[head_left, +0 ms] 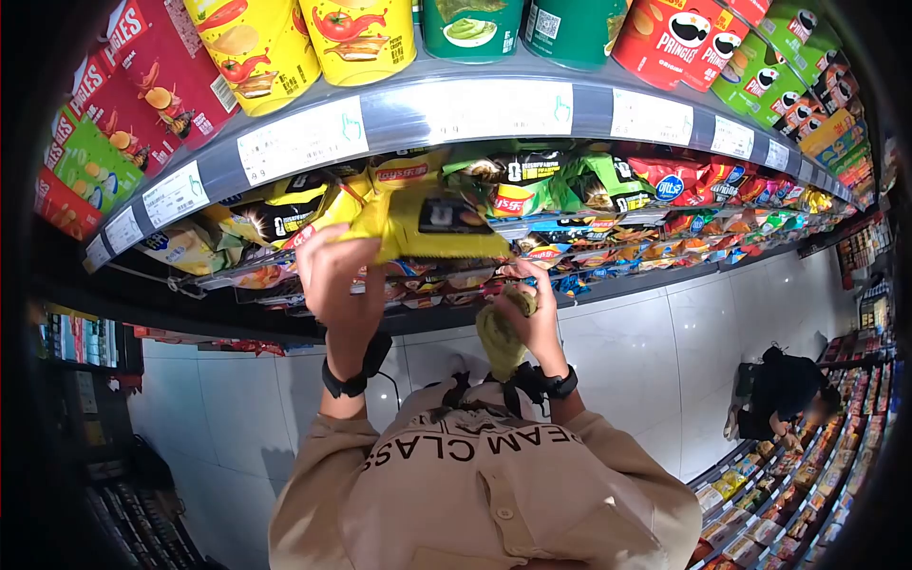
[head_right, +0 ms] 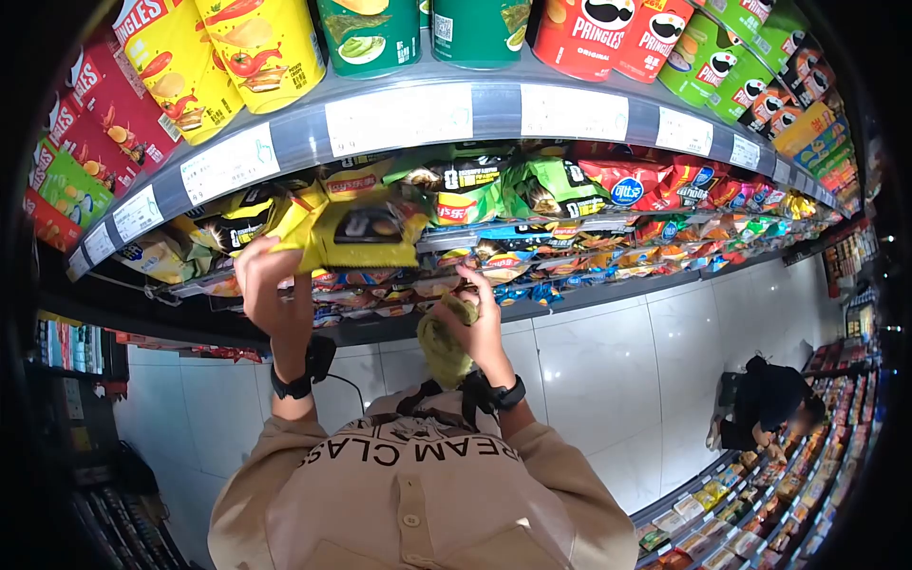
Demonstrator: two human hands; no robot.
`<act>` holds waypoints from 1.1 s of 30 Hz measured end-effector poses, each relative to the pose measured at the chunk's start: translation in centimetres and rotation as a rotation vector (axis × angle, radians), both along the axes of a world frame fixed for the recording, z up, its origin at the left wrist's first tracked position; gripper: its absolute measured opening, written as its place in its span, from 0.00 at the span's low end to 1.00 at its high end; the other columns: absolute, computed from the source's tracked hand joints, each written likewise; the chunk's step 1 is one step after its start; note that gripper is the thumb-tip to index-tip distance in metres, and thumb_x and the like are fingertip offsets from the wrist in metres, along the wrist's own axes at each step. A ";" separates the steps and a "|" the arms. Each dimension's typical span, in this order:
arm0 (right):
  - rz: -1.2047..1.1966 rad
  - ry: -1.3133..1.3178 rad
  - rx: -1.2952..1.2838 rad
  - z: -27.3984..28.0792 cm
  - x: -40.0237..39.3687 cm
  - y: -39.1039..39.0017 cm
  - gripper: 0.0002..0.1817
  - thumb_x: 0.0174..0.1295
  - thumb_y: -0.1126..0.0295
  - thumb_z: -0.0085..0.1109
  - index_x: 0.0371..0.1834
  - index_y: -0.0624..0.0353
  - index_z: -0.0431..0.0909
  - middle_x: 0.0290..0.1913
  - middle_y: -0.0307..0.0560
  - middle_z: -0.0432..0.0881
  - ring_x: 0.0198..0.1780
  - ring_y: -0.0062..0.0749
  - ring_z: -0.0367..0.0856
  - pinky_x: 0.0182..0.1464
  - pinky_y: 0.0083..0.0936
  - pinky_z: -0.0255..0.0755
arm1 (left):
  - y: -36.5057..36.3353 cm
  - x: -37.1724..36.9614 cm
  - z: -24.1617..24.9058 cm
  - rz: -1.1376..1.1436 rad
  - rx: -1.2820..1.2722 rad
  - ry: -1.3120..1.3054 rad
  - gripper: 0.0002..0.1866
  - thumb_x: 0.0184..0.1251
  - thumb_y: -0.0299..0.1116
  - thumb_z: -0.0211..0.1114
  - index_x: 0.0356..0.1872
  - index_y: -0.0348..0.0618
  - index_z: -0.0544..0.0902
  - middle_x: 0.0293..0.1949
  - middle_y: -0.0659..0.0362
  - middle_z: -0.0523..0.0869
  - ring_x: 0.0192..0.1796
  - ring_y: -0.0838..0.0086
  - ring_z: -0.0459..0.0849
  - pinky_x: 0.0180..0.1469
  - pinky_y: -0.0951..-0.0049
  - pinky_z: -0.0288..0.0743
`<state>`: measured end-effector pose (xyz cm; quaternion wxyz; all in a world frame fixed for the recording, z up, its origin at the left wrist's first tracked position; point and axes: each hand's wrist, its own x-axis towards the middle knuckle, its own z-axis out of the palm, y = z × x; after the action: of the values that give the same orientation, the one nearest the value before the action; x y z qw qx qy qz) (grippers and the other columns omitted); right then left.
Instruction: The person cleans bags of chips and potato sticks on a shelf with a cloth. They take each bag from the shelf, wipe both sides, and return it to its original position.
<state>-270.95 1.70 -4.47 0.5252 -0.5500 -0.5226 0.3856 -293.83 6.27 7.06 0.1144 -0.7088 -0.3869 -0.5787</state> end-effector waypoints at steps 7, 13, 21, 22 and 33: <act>0.325 0.618 -0.305 2.7 -1.4 0.6 0.56 0.47 0.33 0.55 0.69 0.67 0.51 0.62 0.52 0.67 0.62 0.30 0.67 0.64 0.26 0.56 | -4.3 2.8 -0.3 -0.597 -0.161 0.246 0.15 0.33 0.22 0.67 0.30 0.46 0.83 0.28 0.63 0.79 0.36 0.65 0.79 0.35 0.66 0.72; 0.621 0.742 -0.351 -3.3 1.0 -2.2 0.34 0.54 0.56 0.56 0.60 0.69 0.64 0.58 0.46 0.71 0.58 0.28 0.69 0.60 0.24 0.61 | -5.4 4.3 -1.6 -0.555 -0.288 -0.099 0.24 0.38 0.22 0.69 0.43 0.42 0.77 0.37 0.56 0.75 0.40 0.65 0.77 0.41 0.69 0.71; 0.439 0.360 -0.379 -6.2 2.4 -3.9 0.28 0.54 0.72 0.54 0.60 0.67 0.64 0.56 0.45 0.73 0.57 0.28 0.70 0.58 0.23 0.62 | -5.4 7.3 -4.3 -0.359 -0.563 -0.228 0.45 0.49 0.27 0.69 0.65 0.41 0.49 0.60 0.45 0.59 0.58 0.62 0.69 0.58 0.65 0.64; 0.414 0.368 -0.388 -6.2 2.6 -4.1 0.27 0.54 0.74 0.54 0.60 0.67 0.64 0.56 0.45 0.73 0.57 0.28 0.70 0.58 0.23 0.62 | -5.4 7.5 -5.0 -0.416 -0.615 -0.355 0.50 0.50 0.29 0.70 0.68 0.43 0.43 0.62 0.44 0.57 0.61 0.60 0.67 0.60 0.64 0.63; 0.142 0.953 -0.601 -6.6 4.0 -4.8 0.18 0.55 0.73 0.49 0.51 0.60 0.73 0.42 0.44 0.80 0.41 0.32 0.80 0.43 0.27 0.75 | -6.1 3.3 -7.3 -0.798 -1.167 -0.334 0.56 0.38 0.38 0.80 0.67 0.40 0.50 0.61 0.50 0.65 0.62 0.65 0.69 0.62 0.69 0.63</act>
<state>-266.99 -3.12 -11.07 0.4962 -0.4041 -0.1307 0.7572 -290.56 0.20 -0.28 -0.5628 -0.6435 -0.3570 -0.3764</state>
